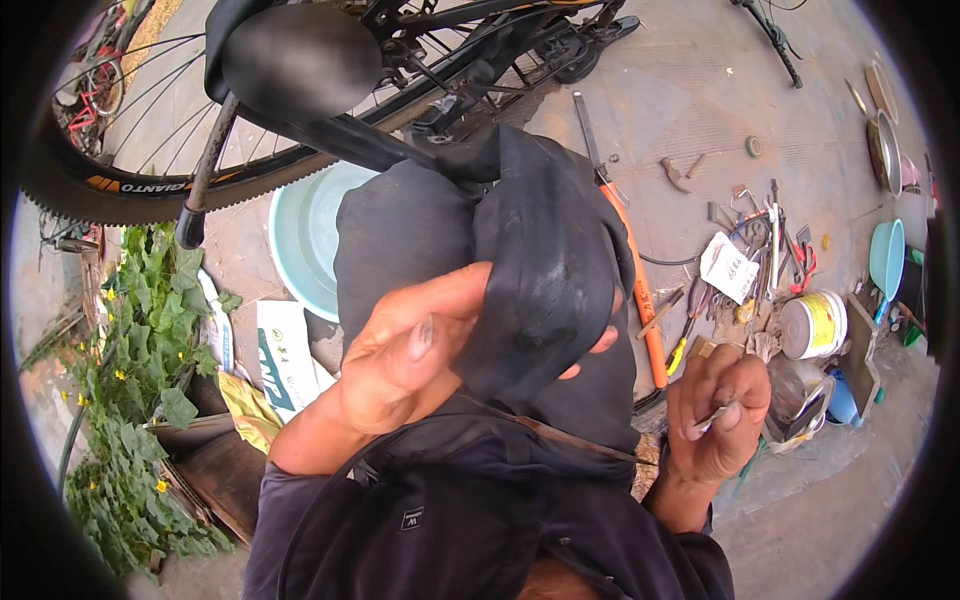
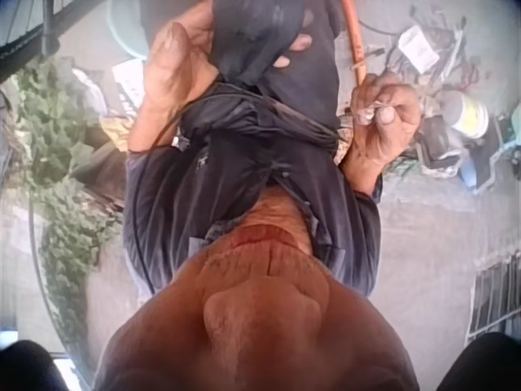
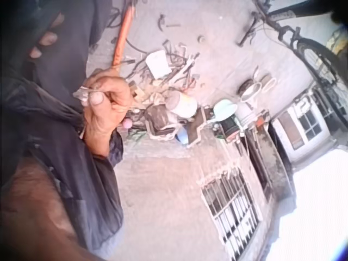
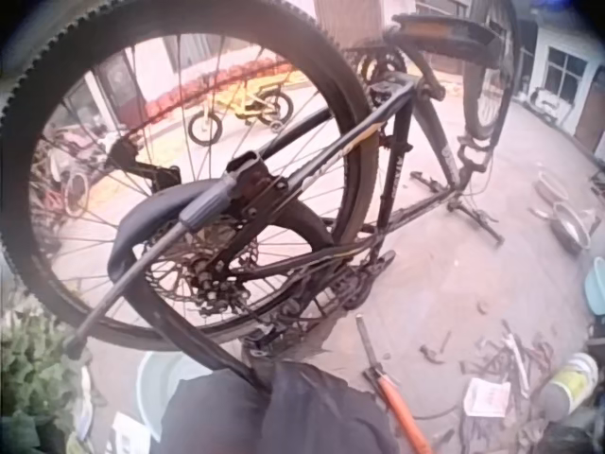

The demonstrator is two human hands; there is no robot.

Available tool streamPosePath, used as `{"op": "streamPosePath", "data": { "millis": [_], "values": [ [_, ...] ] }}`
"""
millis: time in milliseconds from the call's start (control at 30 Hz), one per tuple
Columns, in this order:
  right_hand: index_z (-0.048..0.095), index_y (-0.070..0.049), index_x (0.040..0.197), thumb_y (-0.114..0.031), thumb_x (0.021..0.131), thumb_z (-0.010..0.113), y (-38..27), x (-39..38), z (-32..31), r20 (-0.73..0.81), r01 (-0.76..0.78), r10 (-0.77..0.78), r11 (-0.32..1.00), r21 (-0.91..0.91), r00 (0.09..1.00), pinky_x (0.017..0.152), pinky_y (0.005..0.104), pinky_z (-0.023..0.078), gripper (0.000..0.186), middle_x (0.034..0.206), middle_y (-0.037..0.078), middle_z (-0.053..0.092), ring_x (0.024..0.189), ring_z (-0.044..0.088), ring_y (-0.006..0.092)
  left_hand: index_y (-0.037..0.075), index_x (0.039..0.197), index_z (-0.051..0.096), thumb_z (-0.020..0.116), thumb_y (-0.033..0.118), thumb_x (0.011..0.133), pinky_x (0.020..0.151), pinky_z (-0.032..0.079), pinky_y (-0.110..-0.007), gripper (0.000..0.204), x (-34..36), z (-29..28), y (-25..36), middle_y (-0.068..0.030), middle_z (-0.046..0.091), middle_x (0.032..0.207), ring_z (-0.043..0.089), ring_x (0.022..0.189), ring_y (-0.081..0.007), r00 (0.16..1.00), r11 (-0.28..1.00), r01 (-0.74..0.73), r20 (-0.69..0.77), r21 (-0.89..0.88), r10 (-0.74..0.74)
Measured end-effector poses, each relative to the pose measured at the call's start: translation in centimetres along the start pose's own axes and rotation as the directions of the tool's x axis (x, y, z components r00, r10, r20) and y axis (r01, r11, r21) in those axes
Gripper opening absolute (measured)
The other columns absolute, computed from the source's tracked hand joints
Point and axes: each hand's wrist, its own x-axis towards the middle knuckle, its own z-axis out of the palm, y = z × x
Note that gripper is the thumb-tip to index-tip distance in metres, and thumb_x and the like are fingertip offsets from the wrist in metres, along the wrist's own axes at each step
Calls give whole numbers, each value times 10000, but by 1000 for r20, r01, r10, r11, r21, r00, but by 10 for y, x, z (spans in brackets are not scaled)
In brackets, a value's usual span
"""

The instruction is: The person opens a can of rubber cement, applies it to a punctured bicycle inner tube, and then applies a patch to the tube. The person uses a small metal tool to open the can and their fingers to apply the cement.

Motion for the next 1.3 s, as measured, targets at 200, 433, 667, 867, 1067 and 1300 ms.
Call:
{"op": "streamPosePath", "data": {
  "millis": [200, 433, 667, 867, 1067, 1300],
  "values": [
    [543, 24, 822, -55, 816, 744, 4, 7, -2, -7, -16, 16, 1000, 19, 1000, 411, 265, 396, 217, 733, 109, 512, 547, 482, 152, -194, 1425, 295, 443, 815, 831, 1033, 461, -543, 1181, 3, -3, 2, -406, 467, 1354, 537, 1232, -499, 998, 984, 65, -6, 168, -65],
    [537, 20, 813, -68, 820, 752, 8, 13, -3, -36, -33, 33, 999, 10, 999, 404, 261, 377, 232, 723, 109, 505, 542, 468, 150, -196, 1411, 343, 548, 740, 843, 1119, 332, -449, 1114, 2, 8, 11, -304, 484, 1390, 474, 1320, -357, 981, 983, 180, -62, -29, -182],
    [494, -4, 829, -77, 851, 727, 7, 14, -4, 27, -51, 51, 999, -1, 998, 423, 235, 384, 246, 745, 91, 473, 556, 450, 138, -186, 1412, 359, 589, 670, 883, 1129, 327, -416, 1032, -8, -12, -10, -287, 494, 1393, 465, 1340, -318, 996, 999, 25, 86, -37, -22],
    [524, 8, 821, -80, 835, 740, 9, 17, -2, -11, -41, 41, 999, -22, 999, 424, 250, 392, 233, 738, 100, 496, 550, 472, 148, -166, 1390, 353, 577, 625, 907, 1104, 321, -416, 954, 0, -1, 10, -273, 475, 1374, 449, 1311, -317, 988, 990, 141, -67, 16, -140],
    [556, 26, 821, -81, 819, 756, 5, 10, 1, -13, -29, 29, 999, -25, 999, 432, 262, 406, 226, 730, 108, 521, 548, 492, 156, -141, 1285, 355, 572, 555, 917, 1019, 311, -405, 817, 3, 8, 15, -236, 455, 1261, 426, 1201, -286, 967, 988, 109, -244, 111, -79],
    [555, 28, 821, -84, 821, 760, 5, 4, 0, 14, -21, 21, 1000, -16, 1000, 434, 256, 400, 233, 722, 111, 525, 548, 493, 155, -112, 1161, 357, 566, 473, 928, 919, 299, -392, 664, 1, 11, 16, -193, 432, 1129, 399, 1072, -251, 949, 982, 101, -311, 163, -46]
  ]
}}
